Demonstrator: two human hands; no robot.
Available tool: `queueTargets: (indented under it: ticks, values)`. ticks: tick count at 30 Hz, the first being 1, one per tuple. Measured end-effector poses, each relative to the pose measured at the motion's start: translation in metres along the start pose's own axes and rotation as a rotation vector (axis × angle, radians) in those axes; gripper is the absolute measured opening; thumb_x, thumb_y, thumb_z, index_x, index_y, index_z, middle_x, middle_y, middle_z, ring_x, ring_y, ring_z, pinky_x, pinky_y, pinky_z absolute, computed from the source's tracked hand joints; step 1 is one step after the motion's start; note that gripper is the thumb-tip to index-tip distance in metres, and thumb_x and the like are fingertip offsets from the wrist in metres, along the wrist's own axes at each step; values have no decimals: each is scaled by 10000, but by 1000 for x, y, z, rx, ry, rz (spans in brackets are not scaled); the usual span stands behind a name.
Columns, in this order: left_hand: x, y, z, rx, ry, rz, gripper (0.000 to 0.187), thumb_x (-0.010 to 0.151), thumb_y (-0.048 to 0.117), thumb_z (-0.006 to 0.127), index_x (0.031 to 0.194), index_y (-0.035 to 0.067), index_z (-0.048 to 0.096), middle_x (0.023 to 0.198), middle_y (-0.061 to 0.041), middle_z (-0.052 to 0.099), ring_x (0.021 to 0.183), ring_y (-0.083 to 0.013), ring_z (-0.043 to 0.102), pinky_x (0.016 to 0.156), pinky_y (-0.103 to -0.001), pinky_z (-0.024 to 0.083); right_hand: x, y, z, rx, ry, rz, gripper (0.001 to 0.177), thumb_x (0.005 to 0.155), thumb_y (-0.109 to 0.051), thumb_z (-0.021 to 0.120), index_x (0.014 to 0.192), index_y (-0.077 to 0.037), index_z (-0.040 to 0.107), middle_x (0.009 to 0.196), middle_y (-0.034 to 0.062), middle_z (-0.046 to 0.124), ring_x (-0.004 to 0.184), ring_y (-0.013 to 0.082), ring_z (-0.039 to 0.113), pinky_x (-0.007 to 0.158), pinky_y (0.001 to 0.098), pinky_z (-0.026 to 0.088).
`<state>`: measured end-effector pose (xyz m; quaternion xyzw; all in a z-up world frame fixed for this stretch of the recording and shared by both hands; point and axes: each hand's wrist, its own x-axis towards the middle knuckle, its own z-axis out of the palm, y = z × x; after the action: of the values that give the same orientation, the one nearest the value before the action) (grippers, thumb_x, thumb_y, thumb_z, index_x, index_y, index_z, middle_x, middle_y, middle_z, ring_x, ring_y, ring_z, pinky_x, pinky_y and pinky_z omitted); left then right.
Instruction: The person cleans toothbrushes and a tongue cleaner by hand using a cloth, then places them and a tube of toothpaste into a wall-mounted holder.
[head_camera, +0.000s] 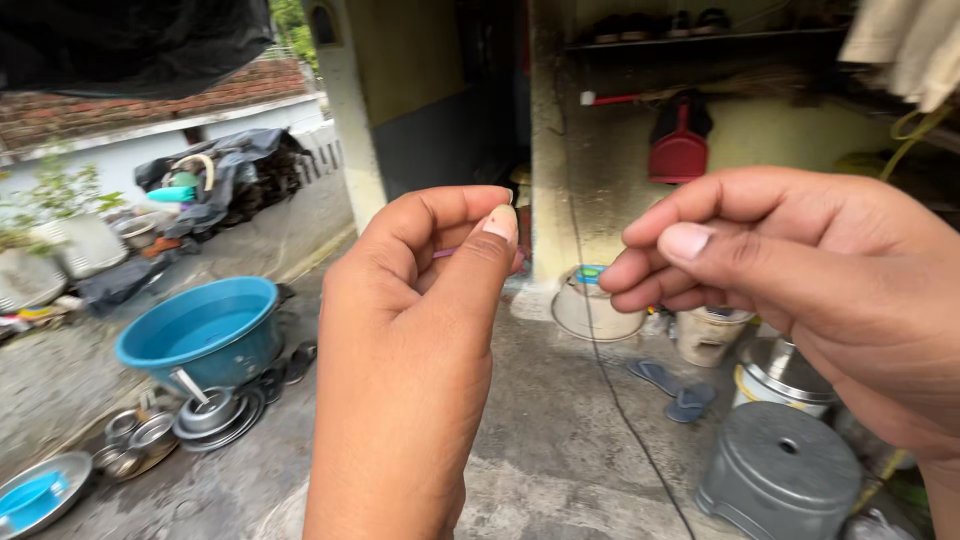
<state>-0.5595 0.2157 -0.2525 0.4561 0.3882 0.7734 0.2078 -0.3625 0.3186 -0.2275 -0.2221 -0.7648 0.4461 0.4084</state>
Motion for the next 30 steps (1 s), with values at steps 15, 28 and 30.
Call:
queueTargets:
  ticks: [15,28,30]
  values:
    - [-9,11,118,-165,-225,60,216,963,158,681,1094,5,758,953,-35,779,871,-75,699,755,-223,549,-73,-25,-98,-123,229,32,303,1016,-190,612,1197,40,695,1072,199,776,1012,271,788,899,414,592]
    - [-93,40,298,-255,-386,109,206,960,159,665,1065,0,741,952,-35,785,801,-70,706,669,-221,556,-207,-71,-237,-132,315,-28,297,1003,-170,624,1153,63,731,1035,196,805,1019,272,766,928,413,578]
    - [-109,44,332,-253,-407,62,202,952,168,674,1062,18,753,942,-24,792,795,-63,725,574,-231,526,-231,-79,-261,-145,347,-17,289,1003,-169,629,1159,56,720,1037,198,814,1021,274,769,931,416,577]
